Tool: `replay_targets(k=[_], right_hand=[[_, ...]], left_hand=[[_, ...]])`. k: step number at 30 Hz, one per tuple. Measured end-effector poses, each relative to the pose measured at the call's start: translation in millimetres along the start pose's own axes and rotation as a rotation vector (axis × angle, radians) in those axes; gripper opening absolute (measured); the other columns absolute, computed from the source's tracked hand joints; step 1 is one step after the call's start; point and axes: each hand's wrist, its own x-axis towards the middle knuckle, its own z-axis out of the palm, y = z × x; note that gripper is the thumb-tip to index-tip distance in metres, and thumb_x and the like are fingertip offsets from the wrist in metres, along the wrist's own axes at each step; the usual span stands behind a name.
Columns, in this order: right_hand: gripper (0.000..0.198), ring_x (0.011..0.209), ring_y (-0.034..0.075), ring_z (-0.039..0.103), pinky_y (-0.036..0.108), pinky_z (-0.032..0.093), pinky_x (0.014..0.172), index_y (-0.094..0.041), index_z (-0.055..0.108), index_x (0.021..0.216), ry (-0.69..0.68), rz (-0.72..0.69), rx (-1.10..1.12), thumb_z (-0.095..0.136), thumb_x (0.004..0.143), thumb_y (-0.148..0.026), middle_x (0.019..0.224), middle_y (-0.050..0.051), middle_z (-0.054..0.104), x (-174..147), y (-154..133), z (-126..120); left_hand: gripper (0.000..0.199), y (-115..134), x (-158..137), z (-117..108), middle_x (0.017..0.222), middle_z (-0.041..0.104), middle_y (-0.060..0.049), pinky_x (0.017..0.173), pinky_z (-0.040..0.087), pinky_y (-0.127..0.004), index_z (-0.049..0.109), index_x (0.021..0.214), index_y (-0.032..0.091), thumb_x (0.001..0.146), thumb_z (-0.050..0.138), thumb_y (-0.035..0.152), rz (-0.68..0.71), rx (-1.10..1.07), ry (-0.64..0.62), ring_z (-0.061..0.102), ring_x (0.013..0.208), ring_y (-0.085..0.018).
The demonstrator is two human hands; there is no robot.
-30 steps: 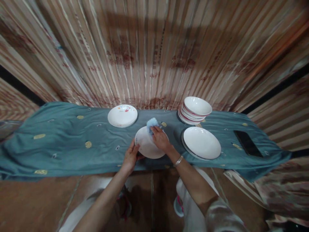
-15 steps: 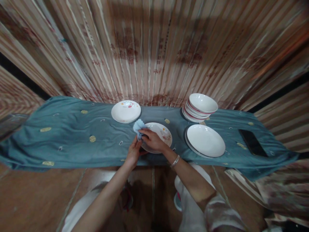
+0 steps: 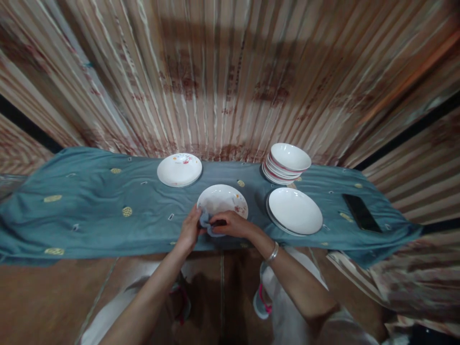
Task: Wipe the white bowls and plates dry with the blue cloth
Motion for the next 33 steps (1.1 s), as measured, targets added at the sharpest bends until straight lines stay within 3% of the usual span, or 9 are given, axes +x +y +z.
replay_targets(k=[3, 7, 16, 21, 27, 33], right_hand=[[0.021, 0.086, 0.017, 0.067, 0.024, 0.047, 0.078, -0.016, 0.073, 0.102, -0.036, 0.019, -0.151, 0.066, 0.082, -0.016, 0.095, 0.004, 0.075, -18.7, -5.4, -8.7], [0.023, 0.097, 0.02, 0.067, 0.028, 0.048, 0.088, -0.015, 0.072, 0.106, -0.021, 0.017, -0.294, 0.063, 0.085, -0.016, 0.105, 0.007, 0.074, -39.9, -7.5, -15.3], [0.017, 0.113, 0.023, 0.063, 0.036, 0.047, 0.099, -0.02, 0.072, 0.1, 0.177, 0.051, -0.456, 0.06, 0.089, -0.018, 0.112, 0.009, 0.071, -67.3, 15.5, -33.1], [0.015, 0.116, 0.023, 0.06, 0.039, 0.048, 0.101, -0.019, 0.071, 0.092, 0.42, 0.159, -0.571, 0.057, 0.088, -0.014, 0.132, 0.011, 0.061, -53.7, 34.1, -32.1], [0.02, 0.101, 0.026, 0.063, 0.043, 0.049, 0.096, -0.017, 0.065, 0.089, 0.559, 0.22, -0.723, 0.047, 0.09, -0.009, 0.11, 0.017, 0.068, -21.4, 39.8, -32.7], [0.015, 0.093, 0.022, 0.06, 0.035, 0.05, 0.089, -0.021, 0.063, 0.087, 0.671, 0.192, -0.755, 0.052, 0.086, -0.009, 0.097, 0.01, 0.069, 5.9, 48.9, -34.2]], left_hand=[[0.072, 1.8, 0.1, 1.0, 0.102, 0.074, -0.007, 0.054, 0.054, -0.025, 0.057, 0.135, 0.021, 0.069, 0.079, 0.037, -0.003, 0.051, -0.035, 0.067, 0.07, -0.017], [0.073, 2.0, 0.6, 1.2, 0.107, 0.074, -0.007, 0.054, 0.054, -0.025, 0.056, 0.136, 0.023, 0.068, 0.079, 0.033, 0.005, 0.061, -0.04, 0.068, 0.075, -0.019], [0.076, 0.4, 2.5, -3.5, 0.109, 0.071, -0.005, 0.062, 0.057, -0.026, 0.045, 0.144, 0.027, 0.074, 0.074, 0.03, 0.002, 0.109, -0.038, 0.066, 0.086, -0.018], [0.075, -0.6, 2.9, -3.6, 0.119, 0.069, -0.008, 0.065, 0.059, -0.028, 0.048, 0.143, 0.027, 0.073, 0.076, 0.03, 0.005, 0.091, -0.053, 0.067, 0.091, -0.021], [0.079, 0.2, 1.9, -4.5, 0.126, 0.067, -0.01, 0.067, 0.06, -0.03, 0.049, 0.142, 0.026, 0.069, 0.079, 0.032, 0.001, 0.063, -0.077, 0.066, 0.101, -0.026], [0.083, 1.4, 0.5, -4.9, 0.117, 0.071, -0.01, 0.063, 0.06, -0.03, 0.047, 0.144, 0.023, 0.068, 0.08, 0.032, -0.001, 0.064, -0.077, 0.068, 0.097, -0.026]])
